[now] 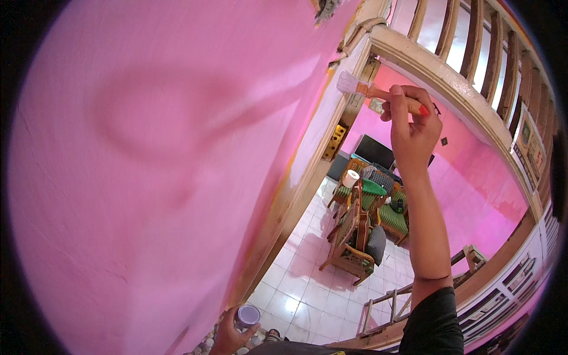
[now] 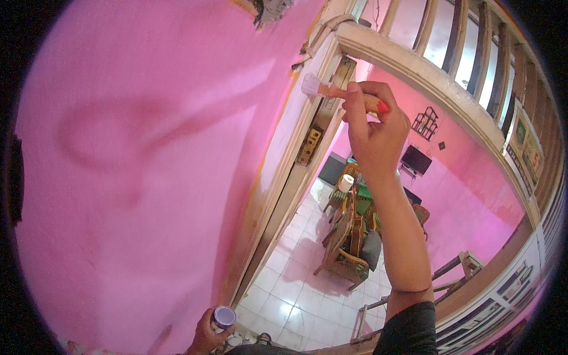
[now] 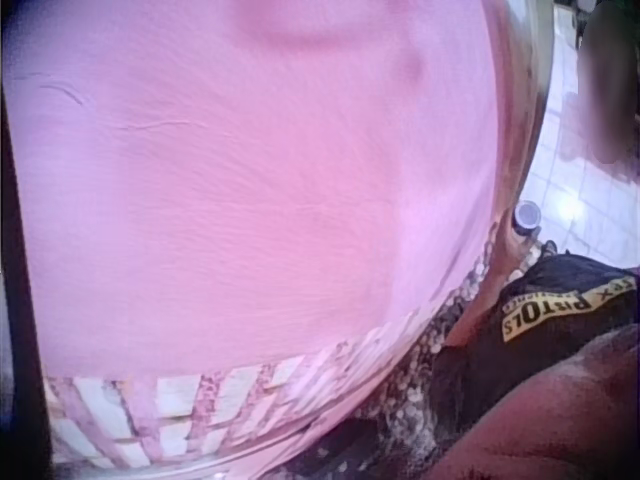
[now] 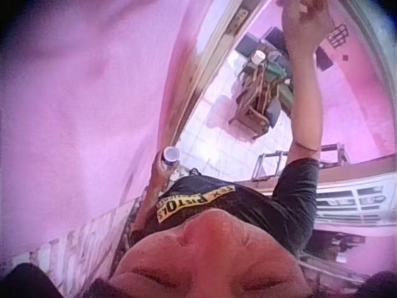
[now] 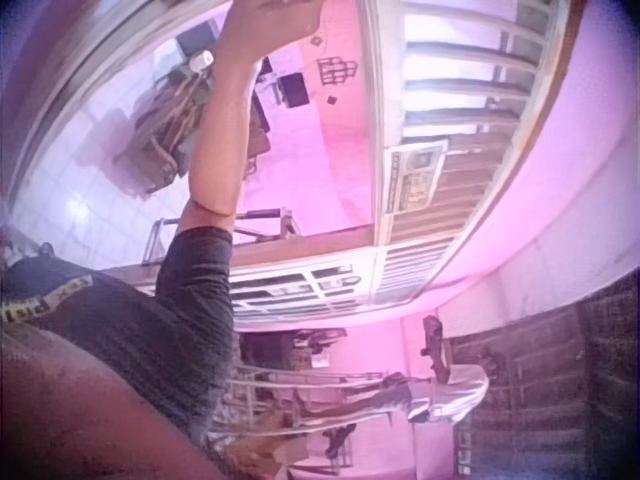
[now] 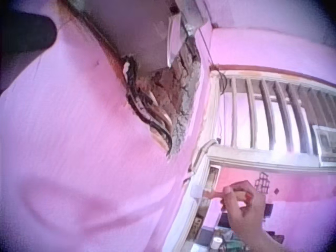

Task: The person paints the upper bars of a door frame and the side of a wooden door using a brush and a small container of white paint.

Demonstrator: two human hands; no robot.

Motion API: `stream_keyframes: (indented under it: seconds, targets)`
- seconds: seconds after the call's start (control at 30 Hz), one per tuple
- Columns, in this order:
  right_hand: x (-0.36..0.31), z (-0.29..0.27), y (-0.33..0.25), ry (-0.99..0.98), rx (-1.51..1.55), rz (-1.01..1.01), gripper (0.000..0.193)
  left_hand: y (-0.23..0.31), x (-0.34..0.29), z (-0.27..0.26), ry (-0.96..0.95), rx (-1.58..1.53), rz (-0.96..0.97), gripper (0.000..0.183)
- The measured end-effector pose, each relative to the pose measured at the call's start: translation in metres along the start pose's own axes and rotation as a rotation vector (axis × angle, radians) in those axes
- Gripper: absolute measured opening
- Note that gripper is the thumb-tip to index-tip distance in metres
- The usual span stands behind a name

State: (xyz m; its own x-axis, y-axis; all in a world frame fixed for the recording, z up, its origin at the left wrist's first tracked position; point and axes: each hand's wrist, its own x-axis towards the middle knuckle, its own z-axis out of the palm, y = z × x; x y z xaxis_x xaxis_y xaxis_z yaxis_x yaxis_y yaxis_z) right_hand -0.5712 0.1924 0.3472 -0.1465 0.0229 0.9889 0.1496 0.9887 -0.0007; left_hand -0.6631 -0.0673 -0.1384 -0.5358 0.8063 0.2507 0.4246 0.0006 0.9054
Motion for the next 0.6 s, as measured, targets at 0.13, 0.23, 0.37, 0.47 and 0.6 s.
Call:
stream_keyframes:
  seconds: [0.13, 0.23, 0.37, 0.47, 0.6]
  targets:
    - [-0.021, 0.006, 0.000, 0.063, 0.062, -0.027, 0.019, 0.005, 0.008, -0.008, -0.015, -0.166, 0.007, 0.069]
    - [-0.062, 0.007, 0.003, -0.067, -0.166, -0.105, 0.012, 0.009, 0.009, -0.012, 0.003, -0.120, 0.033, 0.070]
    - [-0.135, 0.005, -0.005, -0.232, -0.208, -0.222, 0.008, 0.010, 0.007, -0.009, -0.016, -0.228, -0.010, 0.069]
    - [-0.154, 0.010, -0.012, -0.378, -0.101, -0.186, 0.006, 0.008, 0.004, -0.010, -0.012, -0.217, -0.029, 0.069]
    - [-0.122, 0.005, 0.001, -0.175, -0.067, -0.103, 0.006, 0.016, 0.006, -0.016, -0.067, -0.184, -0.038, 0.070]
